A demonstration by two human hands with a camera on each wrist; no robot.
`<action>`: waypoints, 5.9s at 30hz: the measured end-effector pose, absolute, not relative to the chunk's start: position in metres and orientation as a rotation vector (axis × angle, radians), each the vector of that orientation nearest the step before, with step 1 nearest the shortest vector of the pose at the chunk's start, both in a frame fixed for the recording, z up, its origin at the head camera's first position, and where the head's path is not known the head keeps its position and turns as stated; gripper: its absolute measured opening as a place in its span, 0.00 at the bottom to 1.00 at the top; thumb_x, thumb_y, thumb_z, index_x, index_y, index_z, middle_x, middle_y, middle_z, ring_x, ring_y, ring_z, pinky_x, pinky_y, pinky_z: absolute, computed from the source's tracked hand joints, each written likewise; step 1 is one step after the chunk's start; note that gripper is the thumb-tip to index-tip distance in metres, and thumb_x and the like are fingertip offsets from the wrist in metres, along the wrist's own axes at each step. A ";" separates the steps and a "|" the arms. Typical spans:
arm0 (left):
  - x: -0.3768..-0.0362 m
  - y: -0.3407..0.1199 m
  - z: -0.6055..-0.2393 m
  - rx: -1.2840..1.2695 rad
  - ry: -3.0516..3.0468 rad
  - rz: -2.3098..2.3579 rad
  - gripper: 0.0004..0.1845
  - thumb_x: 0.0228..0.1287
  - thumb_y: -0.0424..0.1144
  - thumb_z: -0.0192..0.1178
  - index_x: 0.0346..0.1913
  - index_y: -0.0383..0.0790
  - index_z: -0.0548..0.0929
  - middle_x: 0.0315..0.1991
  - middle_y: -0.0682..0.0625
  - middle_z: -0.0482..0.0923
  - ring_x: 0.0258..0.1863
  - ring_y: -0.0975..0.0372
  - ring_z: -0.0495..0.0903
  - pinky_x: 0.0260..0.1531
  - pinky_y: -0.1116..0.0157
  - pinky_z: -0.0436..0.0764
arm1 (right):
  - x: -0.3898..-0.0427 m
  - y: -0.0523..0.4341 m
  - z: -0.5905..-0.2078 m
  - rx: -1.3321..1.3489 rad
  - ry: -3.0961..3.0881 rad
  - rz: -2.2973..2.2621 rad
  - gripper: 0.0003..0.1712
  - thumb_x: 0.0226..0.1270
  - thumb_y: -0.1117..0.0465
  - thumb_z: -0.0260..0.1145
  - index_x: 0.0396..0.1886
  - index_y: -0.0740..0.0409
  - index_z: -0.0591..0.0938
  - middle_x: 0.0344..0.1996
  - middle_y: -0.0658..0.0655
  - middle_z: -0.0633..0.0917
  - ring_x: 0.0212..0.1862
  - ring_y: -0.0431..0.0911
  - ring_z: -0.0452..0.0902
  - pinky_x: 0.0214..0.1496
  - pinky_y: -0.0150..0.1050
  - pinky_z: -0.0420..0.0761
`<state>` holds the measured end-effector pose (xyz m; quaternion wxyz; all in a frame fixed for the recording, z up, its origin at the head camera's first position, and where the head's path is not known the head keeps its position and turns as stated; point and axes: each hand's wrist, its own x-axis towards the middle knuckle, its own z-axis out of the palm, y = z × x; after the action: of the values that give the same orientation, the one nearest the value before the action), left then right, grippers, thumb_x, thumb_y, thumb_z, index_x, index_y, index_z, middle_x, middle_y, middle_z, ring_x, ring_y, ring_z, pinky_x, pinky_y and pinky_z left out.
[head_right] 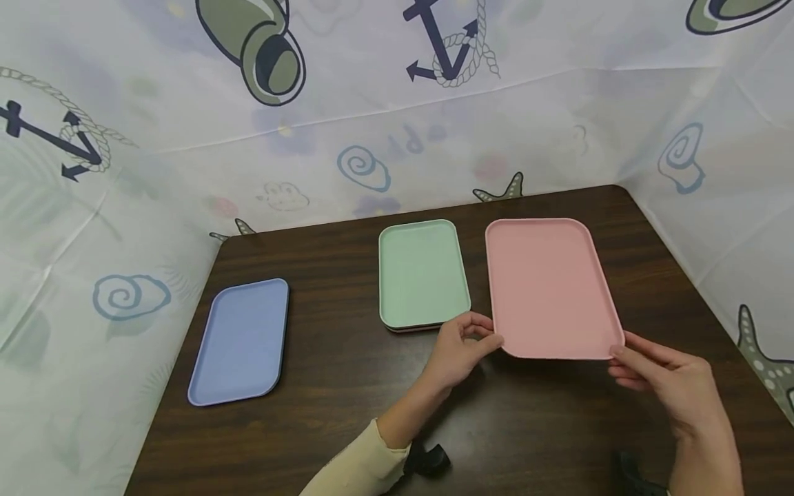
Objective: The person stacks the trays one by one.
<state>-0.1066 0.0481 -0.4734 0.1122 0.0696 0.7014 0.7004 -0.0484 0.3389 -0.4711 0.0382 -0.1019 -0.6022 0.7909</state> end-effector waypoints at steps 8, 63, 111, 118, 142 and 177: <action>-0.097 0.000 -0.468 0.198 2.017 2.123 0.11 0.59 0.31 0.69 0.43 0.32 0.81 0.31 0.52 0.79 0.11 0.67 0.61 0.15 0.72 0.64 | -0.060 0.305 -0.467 -0.233 -2.060 2.466 0.18 0.63 0.75 0.66 0.41 0.48 0.90 0.29 0.59 0.89 0.29 0.50 0.87 0.29 0.42 0.83; -0.116 -0.119 -0.507 -0.233 2.289 1.966 0.11 0.61 0.32 0.67 0.44 0.31 0.82 0.32 0.47 0.80 0.15 0.67 0.68 0.18 0.71 0.69 | -0.111 0.175 -0.497 -0.162 -2.421 2.308 0.28 0.63 0.64 0.71 0.57 0.78 0.76 0.33 0.66 0.87 0.29 0.47 0.87 0.32 0.40 0.84; -0.139 -0.108 -0.505 -0.047 3.071 1.465 0.13 0.60 0.37 0.67 0.47 0.38 0.88 0.30 0.56 0.80 0.13 0.68 0.66 0.17 0.67 0.66 | -0.149 0.164 -0.506 -0.146 -2.367 2.208 0.20 0.66 0.66 0.68 0.54 0.75 0.80 0.29 0.67 0.87 0.25 0.44 0.86 0.29 0.38 0.83; -0.141 -0.105 -0.505 -0.009 3.114 1.379 0.14 0.60 0.37 0.67 0.48 0.38 0.88 0.29 0.55 0.79 0.15 0.67 0.67 0.20 0.65 0.67 | -0.153 0.165 -0.507 -0.148 -2.381 2.167 0.20 0.66 0.66 0.68 0.54 0.74 0.80 0.28 0.66 0.87 0.25 0.44 0.86 0.29 0.39 0.83; -0.137 -0.102 -0.501 -0.051 3.044 1.252 0.20 0.62 0.39 0.67 0.57 0.40 0.84 0.33 0.56 0.78 0.17 0.66 0.68 0.21 0.65 0.68 | -0.150 0.167 -0.506 -0.156 -2.428 2.171 0.25 0.69 0.65 0.66 0.61 0.74 0.75 0.29 0.67 0.87 0.25 0.45 0.86 0.29 0.38 0.83; -0.102 -0.113 -0.491 0.076 2.826 1.326 0.23 0.65 0.42 0.64 0.62 0.40 0.79 0.39 0.55 0.79 0.15 0.65 0.69 0.19 0.67 0.70 | -0.134 0.162 -0.502 -0.193 -2.397 2.316 0.31 0.71 0.63 0.63 0.70 0.69 0.66 0.35 0.69 0.86 0.30 0.49 0.87 0.34 0.40 0.84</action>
<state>-0.1023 -0.1127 -0.4912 0.0094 0.0243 0.9050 0.4247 -0.1343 0.1624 -0.5023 -0.0984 -0.0575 -0.7146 0.6902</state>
